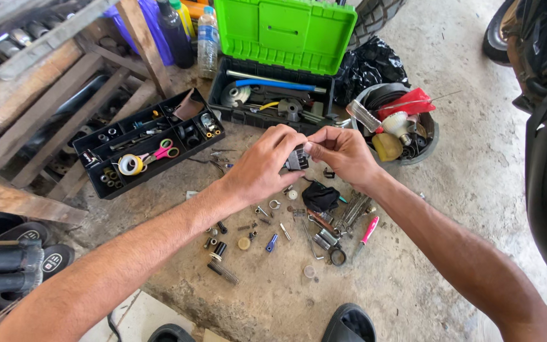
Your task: The person cleans and assembles mechanical components including a metal spring, several washers, and a small metal rod by hand. They wrap a component with yellow tape, use a black cloth to wipe various metal pieces, and fit the small components into a larger metal assembly.
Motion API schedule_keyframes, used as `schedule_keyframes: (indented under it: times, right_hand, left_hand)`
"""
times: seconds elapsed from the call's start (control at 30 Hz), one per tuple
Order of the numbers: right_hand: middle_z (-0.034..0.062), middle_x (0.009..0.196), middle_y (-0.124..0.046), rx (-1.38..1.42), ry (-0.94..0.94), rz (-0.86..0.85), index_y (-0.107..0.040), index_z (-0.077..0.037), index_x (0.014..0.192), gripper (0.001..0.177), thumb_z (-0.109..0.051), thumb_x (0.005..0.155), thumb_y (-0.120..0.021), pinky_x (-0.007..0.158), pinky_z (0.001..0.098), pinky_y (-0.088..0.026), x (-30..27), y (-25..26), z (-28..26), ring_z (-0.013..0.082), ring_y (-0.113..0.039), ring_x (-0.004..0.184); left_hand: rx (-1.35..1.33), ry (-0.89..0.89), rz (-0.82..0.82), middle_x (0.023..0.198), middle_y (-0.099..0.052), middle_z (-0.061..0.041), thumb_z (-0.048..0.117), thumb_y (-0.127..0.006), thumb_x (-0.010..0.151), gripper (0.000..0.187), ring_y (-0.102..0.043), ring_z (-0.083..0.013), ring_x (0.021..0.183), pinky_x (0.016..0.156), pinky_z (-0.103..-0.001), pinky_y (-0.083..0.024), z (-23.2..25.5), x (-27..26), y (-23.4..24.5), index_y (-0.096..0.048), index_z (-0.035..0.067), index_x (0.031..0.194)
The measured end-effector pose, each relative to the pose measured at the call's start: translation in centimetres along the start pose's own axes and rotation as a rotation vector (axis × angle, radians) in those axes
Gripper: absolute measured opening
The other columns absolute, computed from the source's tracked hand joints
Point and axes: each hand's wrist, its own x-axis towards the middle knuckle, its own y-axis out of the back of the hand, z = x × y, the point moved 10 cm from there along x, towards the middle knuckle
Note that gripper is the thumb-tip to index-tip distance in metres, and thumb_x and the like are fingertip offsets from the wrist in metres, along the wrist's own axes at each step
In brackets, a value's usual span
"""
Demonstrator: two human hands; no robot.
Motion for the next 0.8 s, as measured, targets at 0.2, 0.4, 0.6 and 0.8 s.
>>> schedule_keyframes:
  times: [0.2,0.4,0.6,0.8]
  right_hand:
    - [0.0004,0.083,-0.071,-0.007,-0.077,0.042,-0.073,-0.002,0.097,0.024,-0.026,0.097,-0.075,0.065,0.0219,-0.052,1.7,1.1,4.7,0.0051,-0.061,0.072]
    - [0.0039,0.082,-0.074,-0.475,-0.402,0.091,-0.075,-0.007,0.099,0.027,-0.034,0.095,-0.073,0.061,0.0296,-0.054,3.1,5.1,18.3,0.0119,-0.066,0.071]
    - [0.0203,0.097,-0.075,-0.997,-0.074,0.025,-0.079,-0.007,0.107,0.026,-0.011,0.085,-0.065,0.086,0.0463,-0.058,2.9,5.6,28.2,0.0411,-0.073,0.093]
    - [0.0169,0.112,-0.071,-1.188,-0.309,-0.032,-0.078,-0.014,0.105,0.023,-0.014,0.089,-0.062,0.088,0.0511,-0.056,2.2,4.9,31.8,0.0406,-0.068,0.105]
  left_hand:
    - [0.068,0.075,-0.038,0.119,-0.056,-0.016,0.01,-0.083,0.076,0.058,-0.059,-0.0309,0.117,0.097,-0.039,-0.054,-4.2,-0.2,-2.7,-0.053,0.001,0.125]
    - [0.091,0.143,-0.002,0.117,-0.057,-0.015,0.008,-0.084,0.073,0.057,-0.059,-0.0309,0.116,0.102,-0.04,-0.052,-7.9,-1.6,-1.9,-0.057,0.001,0.122]
    - [0.069,0.19,0.036,0.117,-0.058,-0.015,0.007,-0.084,0.071,0.057,-0.058,-0.0322,0.117,0.103,-0.041,-0.051,-9.3,-2.7,-1.0,-0.056,0.001,0.121]
    - [0.017,0.288,0.047,0.116,-0.057,-0.015,0.008,-0.083,0.074,0.058,-0.06,-0.0317,0.117,0.101,-0.041,-0.052,-10.9,-3.5,-1.3,-0.053,0.003,0.124]
